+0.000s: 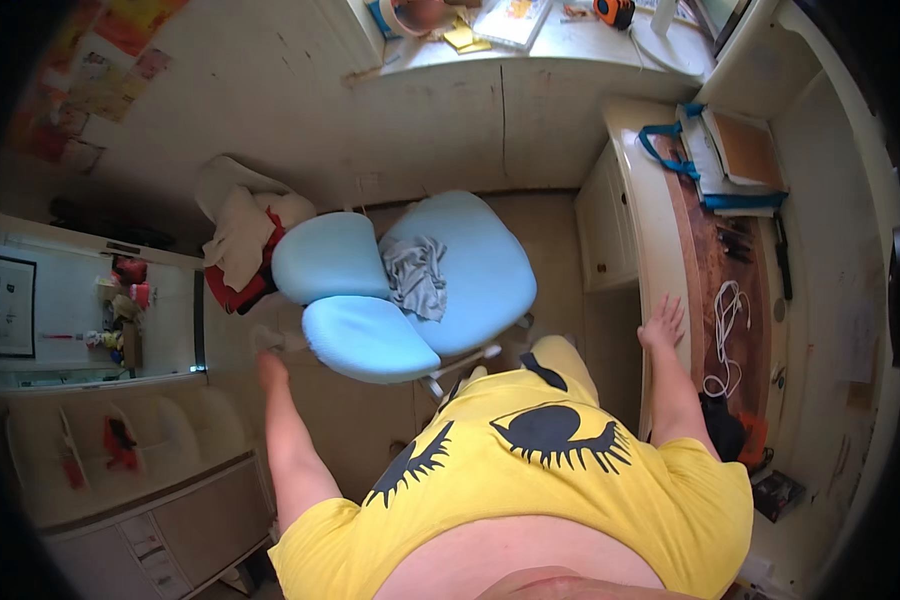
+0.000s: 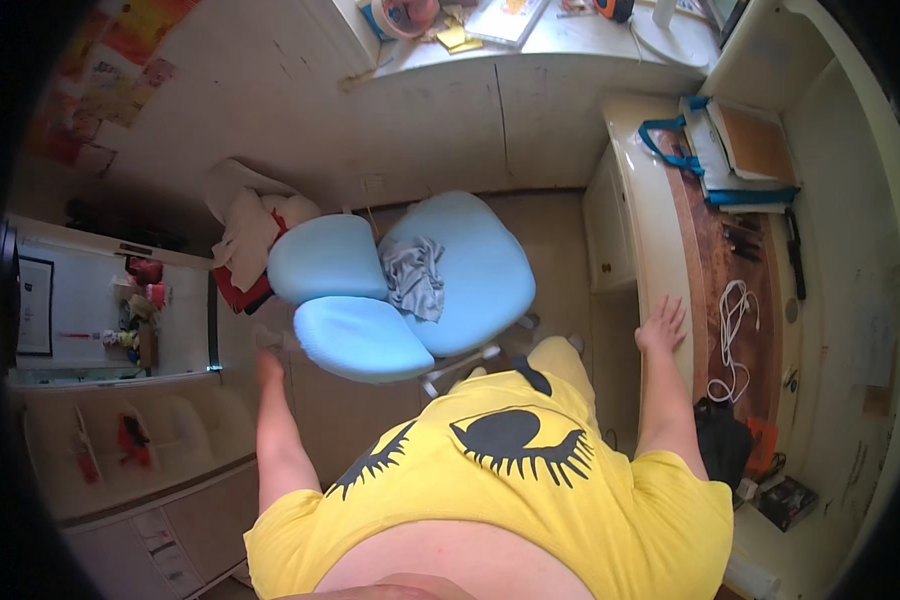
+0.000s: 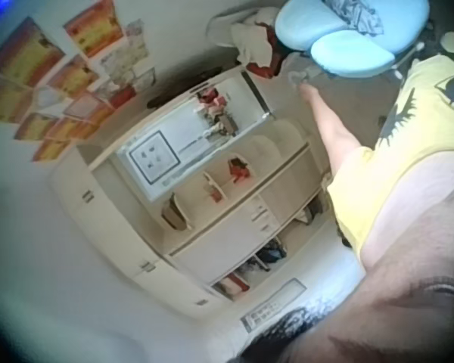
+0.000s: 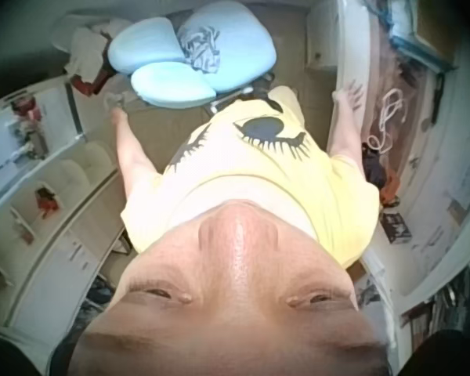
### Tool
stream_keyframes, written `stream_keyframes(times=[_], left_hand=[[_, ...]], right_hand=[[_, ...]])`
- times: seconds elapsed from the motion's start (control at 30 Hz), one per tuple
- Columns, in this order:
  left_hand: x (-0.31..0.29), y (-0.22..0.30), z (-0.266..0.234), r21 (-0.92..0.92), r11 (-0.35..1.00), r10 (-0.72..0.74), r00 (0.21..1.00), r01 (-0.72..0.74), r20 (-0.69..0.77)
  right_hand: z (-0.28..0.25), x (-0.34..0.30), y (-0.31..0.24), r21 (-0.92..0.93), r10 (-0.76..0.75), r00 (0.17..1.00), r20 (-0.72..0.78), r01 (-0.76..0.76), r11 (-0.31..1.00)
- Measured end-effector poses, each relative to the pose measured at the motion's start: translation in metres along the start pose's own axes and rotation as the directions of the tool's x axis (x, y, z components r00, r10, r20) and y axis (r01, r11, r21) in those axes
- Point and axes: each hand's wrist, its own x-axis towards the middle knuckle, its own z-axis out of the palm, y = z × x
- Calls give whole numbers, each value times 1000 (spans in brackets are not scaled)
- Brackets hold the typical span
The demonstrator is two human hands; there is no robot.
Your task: The person organizes a cluttered desk by stacking papers, placing them in a folder, and arranging pens and a cable. They also pick up a small object from the floor and place it on the desk.
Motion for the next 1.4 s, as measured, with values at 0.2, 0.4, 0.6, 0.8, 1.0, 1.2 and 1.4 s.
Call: stream_keyframes(times=[0.2, 0.4, 0.6, 0.8, 1.0, 1.2, 1.4], left_hand=[[35, -45, -14, -276, 950, -93, 976, 146, 195], [61, -58, -49, -128, 957, -279, 950, 261, -142], [33, 152, -95, -250, 935, 87, 848, -250, -523], [-63, 348, -53, -148, 669, 675, 678, -729, -291], [-147, 406, 11, -142, 727, 685, 724, -672, 83], [-171, 389, 68, 59, 907, 334, 798, -417, 501], [-187, 417, 88, -4, 948, 259, 769, -317, 584]], right_hand=[[-4, 5, 2, -10, 38, 997, 72, -37, 999], [-17, -1, -9, -44, 11, 1000, 25, -9, 999], [-1, 30, 7, 68, -197, 899, -390, 242, 968], [-16, 71, -1, 94, -331, 840, -430, 406, 909], [-11, 84, -10, 77, -359, 794, -491, 450, 890], [-11, 86, -11, 66, -361, 822, -441, 431, 900], [-13, 89, -10, 15, -391, 815, -427, 439, 899]])
